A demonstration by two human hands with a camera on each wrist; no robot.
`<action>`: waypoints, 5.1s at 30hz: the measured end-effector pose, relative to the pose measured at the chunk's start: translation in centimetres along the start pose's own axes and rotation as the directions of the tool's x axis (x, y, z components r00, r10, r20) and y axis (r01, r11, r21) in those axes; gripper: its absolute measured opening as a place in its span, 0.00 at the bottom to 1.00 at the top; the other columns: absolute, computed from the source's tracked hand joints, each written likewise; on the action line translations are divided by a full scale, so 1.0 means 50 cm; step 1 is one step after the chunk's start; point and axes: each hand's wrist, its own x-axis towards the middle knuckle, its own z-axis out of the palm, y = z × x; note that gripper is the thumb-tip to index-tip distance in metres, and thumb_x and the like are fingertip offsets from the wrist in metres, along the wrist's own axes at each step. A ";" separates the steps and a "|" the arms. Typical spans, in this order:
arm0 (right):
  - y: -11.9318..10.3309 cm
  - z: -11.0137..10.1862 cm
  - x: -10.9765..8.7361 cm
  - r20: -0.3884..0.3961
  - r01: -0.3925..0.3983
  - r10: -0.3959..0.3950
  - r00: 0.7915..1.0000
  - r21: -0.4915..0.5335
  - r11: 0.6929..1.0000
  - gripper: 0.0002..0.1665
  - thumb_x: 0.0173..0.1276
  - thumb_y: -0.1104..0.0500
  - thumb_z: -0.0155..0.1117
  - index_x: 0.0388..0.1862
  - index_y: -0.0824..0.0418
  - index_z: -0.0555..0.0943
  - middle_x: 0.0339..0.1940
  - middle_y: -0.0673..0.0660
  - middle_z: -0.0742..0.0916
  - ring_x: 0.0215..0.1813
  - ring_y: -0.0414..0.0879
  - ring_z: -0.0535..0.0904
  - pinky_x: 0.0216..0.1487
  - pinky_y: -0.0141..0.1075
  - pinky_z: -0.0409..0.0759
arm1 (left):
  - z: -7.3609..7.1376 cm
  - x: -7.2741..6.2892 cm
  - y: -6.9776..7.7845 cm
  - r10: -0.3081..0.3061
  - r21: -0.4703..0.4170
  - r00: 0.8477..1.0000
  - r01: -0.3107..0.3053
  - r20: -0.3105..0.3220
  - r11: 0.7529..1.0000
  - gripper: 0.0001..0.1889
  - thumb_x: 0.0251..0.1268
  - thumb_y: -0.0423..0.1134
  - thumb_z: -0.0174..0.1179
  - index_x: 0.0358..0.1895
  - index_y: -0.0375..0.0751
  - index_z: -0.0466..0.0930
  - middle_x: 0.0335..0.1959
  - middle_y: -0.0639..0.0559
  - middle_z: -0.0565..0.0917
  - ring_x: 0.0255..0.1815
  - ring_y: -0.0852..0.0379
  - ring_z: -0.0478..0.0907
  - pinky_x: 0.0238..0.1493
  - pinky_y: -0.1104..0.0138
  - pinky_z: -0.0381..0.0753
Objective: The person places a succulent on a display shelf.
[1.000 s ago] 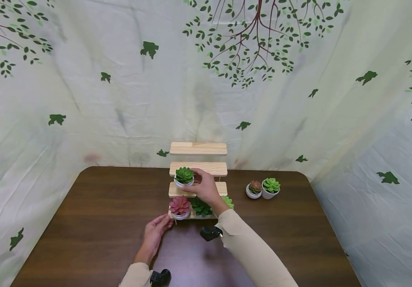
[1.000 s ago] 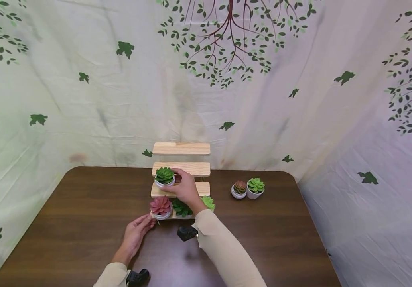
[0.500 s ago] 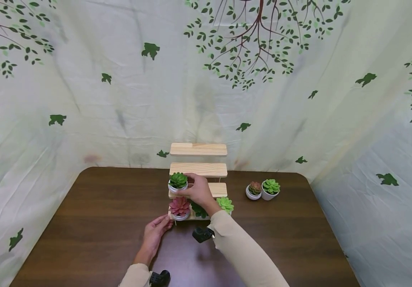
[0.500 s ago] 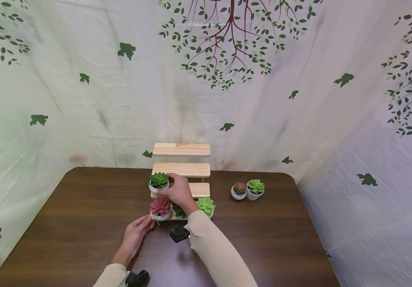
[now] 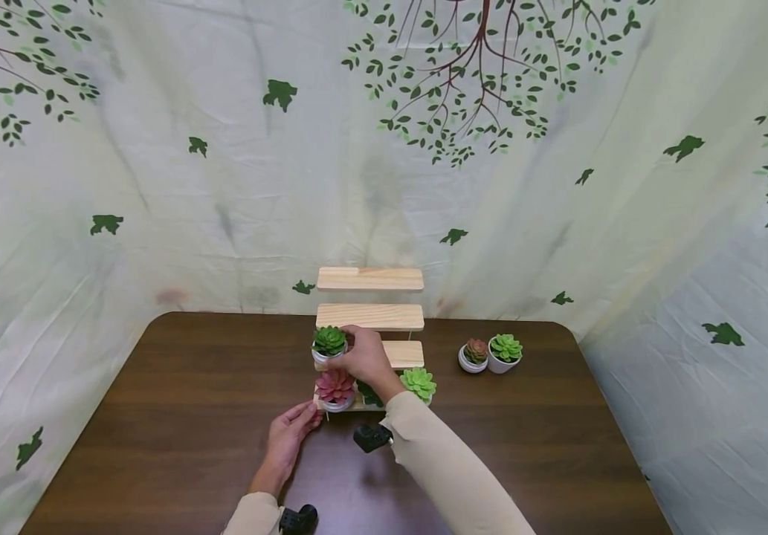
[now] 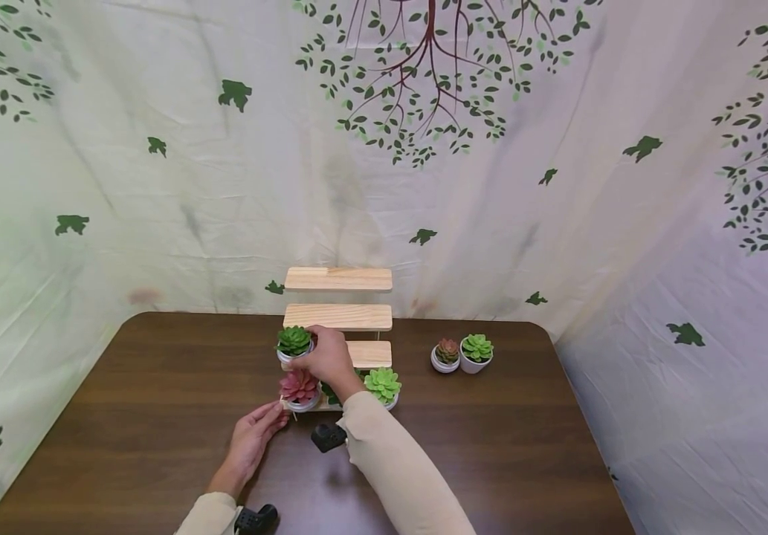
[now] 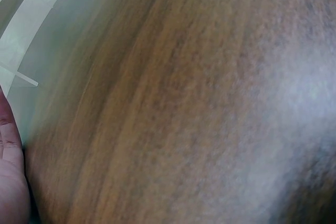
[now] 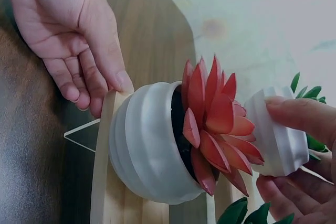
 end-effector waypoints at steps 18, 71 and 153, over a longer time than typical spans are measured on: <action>-0.006 0.002 0.003 0.004 0.015 -0.014 1.000 -0.176 0.984 0.40 0.43 0.54 0.83 0.57 0.63 0.79 0.49 0.57 0.85 0.51 0.49 0.80 0.54 0.38 0.78 | 0.002 0.003 -0.003 -0.037 0.006 0.999 0.037 -0.035 0.999 0.07 0.70 0.30 0.55 0.43 0.32 0.81 0.30 0.56 0.85 0.33 0.62 0.81 0.40 0.72 0.82; 0.219 -0.252 -0.063 -0.339 0.144 0.013 0.941 0.434 0.889 0.30 0.57 0.62 0.74 0.57 0.68 0.76 0.55 0.67 0.81 0.57 0.57 0.77 0.55 0.37 0.79 | 0.004 0.005 -0.002 -0.032 0.008 0.999 0.032 -0.018 0.999 0.06 0.71 0.31 0.54 0.40 0.39 0.82 0.30 0.57 0.85 0.33 0.63 0.81 0.41 0.73 0.81; 0.475 -0.348 -0.106 -0.417 -0.210 0.442 0.794 0.495 0.843 0.42 0.59 0.71 0.68 0.71 0.69 0.60 0.69 0.68 0.68 0.69 0.58 0.63 0.67 0.49 0.66 | 0.004 0.006 0.000 -0.059 -0.004 0.998 0.059 -0.029 0.998 0.07 0.71 0.31 0.54 0.38 0.43 0.82 0.31 0.57 0.85 0.35 0.64 0.81 0.43 0.72 0.81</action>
